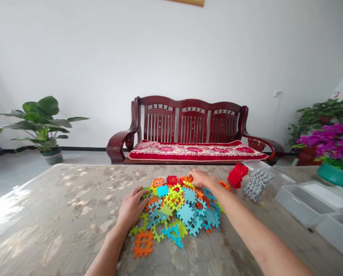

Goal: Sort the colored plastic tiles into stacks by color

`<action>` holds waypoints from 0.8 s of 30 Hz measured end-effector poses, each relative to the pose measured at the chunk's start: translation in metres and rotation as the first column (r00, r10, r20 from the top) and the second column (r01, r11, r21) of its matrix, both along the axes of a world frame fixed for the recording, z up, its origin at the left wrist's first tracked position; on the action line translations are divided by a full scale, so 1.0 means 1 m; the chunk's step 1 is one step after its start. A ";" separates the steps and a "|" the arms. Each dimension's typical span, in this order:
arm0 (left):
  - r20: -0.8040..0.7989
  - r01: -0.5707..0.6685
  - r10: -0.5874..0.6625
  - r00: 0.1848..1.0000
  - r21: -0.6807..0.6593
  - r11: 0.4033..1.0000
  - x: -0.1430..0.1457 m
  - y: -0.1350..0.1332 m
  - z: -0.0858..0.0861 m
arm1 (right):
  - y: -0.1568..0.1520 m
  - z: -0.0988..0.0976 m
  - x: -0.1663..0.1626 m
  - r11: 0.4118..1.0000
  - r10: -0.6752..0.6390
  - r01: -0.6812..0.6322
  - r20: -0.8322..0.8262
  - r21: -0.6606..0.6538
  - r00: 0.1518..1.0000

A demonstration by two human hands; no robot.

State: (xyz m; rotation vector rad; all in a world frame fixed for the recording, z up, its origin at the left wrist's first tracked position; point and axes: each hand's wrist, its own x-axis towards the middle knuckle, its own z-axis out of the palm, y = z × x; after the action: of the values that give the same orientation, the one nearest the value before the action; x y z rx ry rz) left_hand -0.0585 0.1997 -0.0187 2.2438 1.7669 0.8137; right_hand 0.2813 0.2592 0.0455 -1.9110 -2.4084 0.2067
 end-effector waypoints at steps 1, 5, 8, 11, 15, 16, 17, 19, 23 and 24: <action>0.000 0.002 -0.002 1.000 0.001 1.000 0.000 0.000 0.000 | -0.005 0.001 0.001 1.000 -0.020 0.020 0.010 0.015 1.000; -0.003 0.003 -0.003 1.000 0.006 1.000 0.000 0.000 0.000 | -0.024 0.006 0.003 0.993 -0.065 0.061 0.033 0.102 0.997; 0.005 -0.003 0.003 1.000 0.012 1.000 0.001 0.000 0.000 | -0.039 0.011 0.002 0.981 -0.071 0.064 0.033 0.181 0.997; 0.005 -0.020 0.020 1.000 0.012 1.000 0.002 -0.001 0.001 | -0.051 0.014 0.004 0.974 -0.069 0.065 0.013 0.216 0.998; -0.010 -0.015 0.015 1.000 0.005 1.000 0.002 -0.001 0.003 | -0.064 0.015 0.020 0.961 -0.100 0.119 -0.089 0.251 0.991; -0.012 -0.009 0.009 1.000 0.003 1.000 0.002 -0.001 0.003 | -0.068 0.014 0.026 0.950 -0.118 0.158 -0.158 0.271 0.980; -0.013 -0.004 0.004 1.000 0.002 1.000 0.002 -0.001 0.003 | -0.072 0.014 0.034 0.937 -0.135 0.205 -0.248 0.284 0.959; -0.009 0.003 -0.002 1.000 0.004 1.000 0.001 -0.001 0.002 | -0.084 0.011 0.049 0.919 -0.155 0.302 -0.469 0.256 0.870; -0.010 -0.001 0.001 1.000 0.015 1.000 0.000 0.002 0.000 | -0.119 -0.002 0.076 0.931 -0.247 0.365 -0.794 -0.034 0.556; -0.013 -0.001 0.002 1.000 0.017 1.000 -0.001 0.002 -0.001 | -0.127 -0.007 0.081 0.927 -0.286 0.359 -0.819 -0.105 0.498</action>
State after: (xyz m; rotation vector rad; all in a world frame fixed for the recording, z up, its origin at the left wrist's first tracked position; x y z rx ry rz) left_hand -0.0590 0.2017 -0.0197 2.2638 1.7739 0.8202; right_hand 0.3626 0.1318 0.0382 -1.6227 -1.3707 0.7745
